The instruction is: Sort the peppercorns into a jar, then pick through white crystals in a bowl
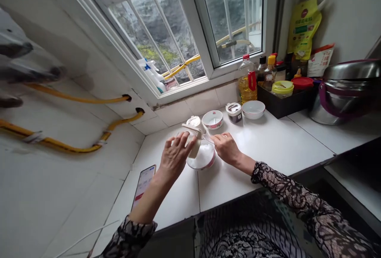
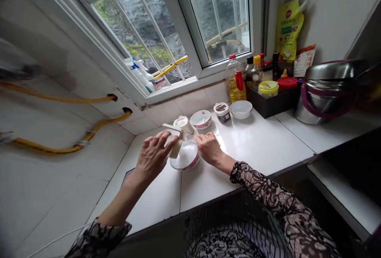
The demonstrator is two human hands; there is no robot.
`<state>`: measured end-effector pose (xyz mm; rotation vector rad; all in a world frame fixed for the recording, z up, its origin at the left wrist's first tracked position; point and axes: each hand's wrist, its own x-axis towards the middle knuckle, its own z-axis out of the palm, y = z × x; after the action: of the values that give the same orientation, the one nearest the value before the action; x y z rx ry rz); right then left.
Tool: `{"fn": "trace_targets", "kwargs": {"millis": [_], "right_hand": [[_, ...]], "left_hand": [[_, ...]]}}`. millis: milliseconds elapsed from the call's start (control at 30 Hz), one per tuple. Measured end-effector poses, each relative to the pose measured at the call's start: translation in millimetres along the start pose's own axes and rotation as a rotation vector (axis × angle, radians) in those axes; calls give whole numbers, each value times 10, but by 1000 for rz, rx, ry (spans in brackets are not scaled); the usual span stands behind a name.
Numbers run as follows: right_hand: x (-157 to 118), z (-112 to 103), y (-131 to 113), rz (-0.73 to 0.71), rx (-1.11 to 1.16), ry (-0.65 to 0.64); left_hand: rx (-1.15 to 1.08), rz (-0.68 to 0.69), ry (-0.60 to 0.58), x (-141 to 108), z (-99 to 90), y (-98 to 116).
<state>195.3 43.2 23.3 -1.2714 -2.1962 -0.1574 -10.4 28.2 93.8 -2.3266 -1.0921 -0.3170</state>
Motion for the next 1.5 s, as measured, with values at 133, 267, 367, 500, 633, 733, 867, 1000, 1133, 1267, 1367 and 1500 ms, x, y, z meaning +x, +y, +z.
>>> {"fn": "trace_targets", "kwargs": {"millis": [133, 267, 367, 500, 633, 733, 867, 1000, 1133, 1267, 1367, 1500], "right_hand": [[173, -129, -21, -59, -3, 86], [425, -310, -64, -101, 3, 154], [551, -392, -132, -168, 21, 168], [636, -440, -260, -292, 84, 180], [808, -528, -420, -347, 155, 143], [1049, -617, -534, -433, 236, 42], [1430, -602, -582, -392, 298, -22], [1692, -430, -512, -200, 579, -55], [1767, -262, -437, -93, 855, -145], [1673, -114, -360, 124, 984, -246], [1424, 10, -300, 156, 949, -248], [990, 176, -316, 6, 702, -127]], "left_hand": [[-35, -170, 51, -81, 93, -101], [-203, -347, 90, -187, 169, -164], [-423, -466, 184, -267, 246, -157], [-949, -623, 268, -349, 385, -104], [-1538, -870, 267, -388, 479, -37], [-1861, -851, 297, -369, 481, -18], [-2035, -855, 358, -277, 448, -87], [-2106, -826, 301, -274, 426, -208], [-2182, -765, 239, -386, 462, -249], [-2255, -796, 271, -463, 570, -253], [-2326, -811, 299, -480, 662, -265], [-2309, -826, 332, -455, 721, -253]]}}
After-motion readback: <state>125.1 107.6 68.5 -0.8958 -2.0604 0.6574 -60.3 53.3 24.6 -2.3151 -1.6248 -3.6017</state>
